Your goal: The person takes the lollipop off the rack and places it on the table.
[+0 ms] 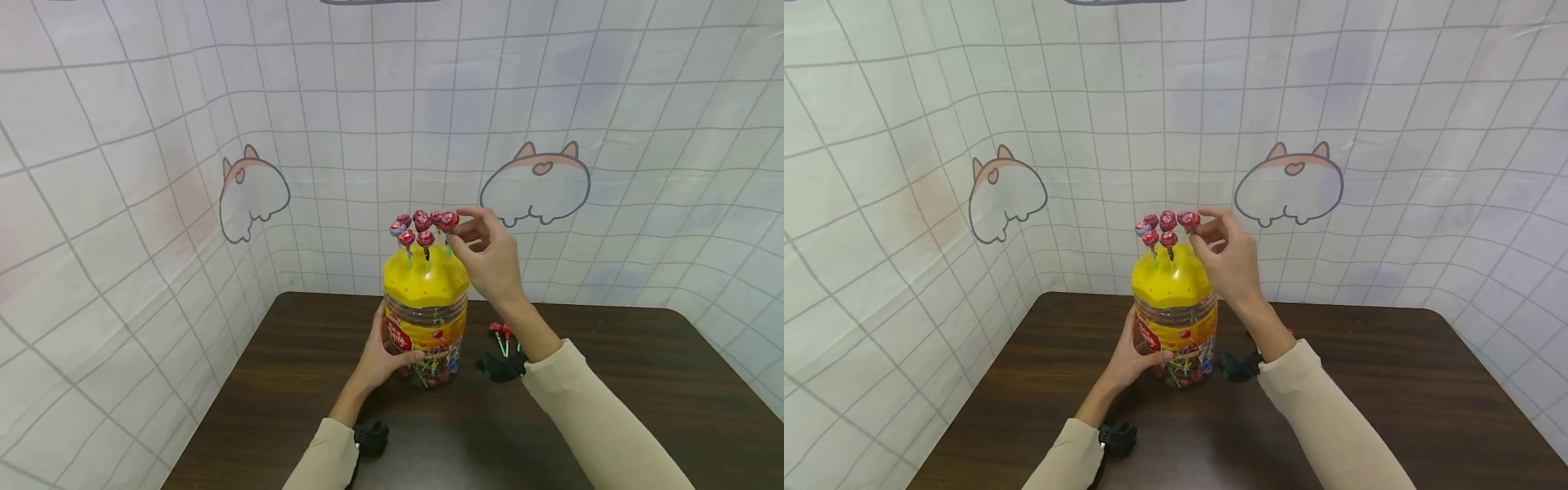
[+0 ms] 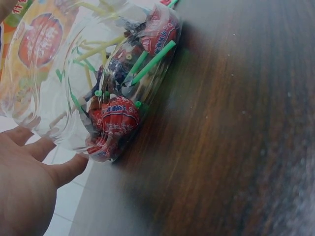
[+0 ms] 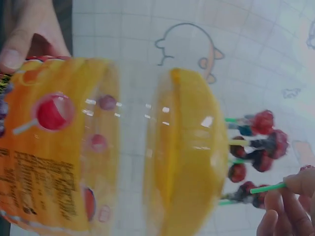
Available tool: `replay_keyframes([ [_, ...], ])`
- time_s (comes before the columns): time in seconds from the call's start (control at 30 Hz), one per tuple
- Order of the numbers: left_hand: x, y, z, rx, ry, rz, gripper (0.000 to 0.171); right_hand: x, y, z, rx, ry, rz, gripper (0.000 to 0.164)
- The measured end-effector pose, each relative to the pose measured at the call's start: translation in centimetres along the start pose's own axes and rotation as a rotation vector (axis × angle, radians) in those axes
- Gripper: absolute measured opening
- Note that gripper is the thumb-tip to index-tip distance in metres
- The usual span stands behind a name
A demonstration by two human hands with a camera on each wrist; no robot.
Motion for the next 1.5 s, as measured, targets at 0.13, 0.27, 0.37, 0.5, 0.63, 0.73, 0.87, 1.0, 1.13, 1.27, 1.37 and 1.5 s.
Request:
replay_keyframes([
  [0.13,-0.1,0.0,0.0,0.001,0.001,-0.004,0.114,-0.1,0.1,1.2,0.017,-0.012,0.006,0.041],
  [0.27,-0.1,0.0,0.0,0.001,0.002,-0.006,0.114,-0.9,-0.7,2.4,0.036,-0.012,-0.025,0.041],
  [0.37,-0.1,-0.1,-0.1,0.001,0.006,-0.012,0.114,-2.0,-1.6,3.1,0.052,-0.005,-0.065,0.041],
  [0.5,0.0,-0.1,0.0,-0.004,0.011,-0.018,0.114,-3.9,-3.3,3.9,0.074,0.013,-0.124,0.041],
  [0.63,0.0,-0.1,0.2,-0.002,0.005,-0.017,0.113,-5.9,-5.3,4.5,0.110,0.017,-0.178,0.040],
  [0.73,0.0,0.0,0.3,0.000,-0.004,-0.015,0.113,-7.5,-6.8,5.0,0.149,-0.004,-0.227,0.040],
  [0.87,-0.1,-0.1,0.2,-0.004,0.005,-0.020,0.112,-9.5,-8.9,5.9,0.225,-0.083,-0.304,0.039],
  [1.0,0.1,-0.2,0.1,-0.010,0.014,-0.028,0.111,-10.7,-10.6,7.1,0.284,-0.151,-0.344,0.038],
  [1.13,0.0,-0.2,0.1,-0.016,0.004,-0.029,0.111,-11.2,-12.1,8.3,0.287,-0.186,-0.357,0.038],
  [1.27,0.0,-0.1,0.0,-0.017,0.012,-0.023,0.111,-11.9,-13.7,10.0,0.270,-0.218,-0.392,0.040],
  [1.37,0.1,-0.1,-0.1,-0.027,0.020,-0.029,0.111,-12.4,-14.7,11.1,0.253,-0.223,-0.414,0.042],
  [1.5,0.2,-0.1,-0.1,-0.024,0.019,-0.033,0.111,-12.9,-15.9,12.1,0.253,-0.225,-0.429,0.042],
])
Point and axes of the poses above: each hand's wrist, its own x-axis towards the middle knuckle, its own z-axis out of the back of the hand, y = z × x, the point moved 8 cm from there along x, towards the middle knuckle, and after that the axes turned 6 degrees about z, right-handed, at the moved point
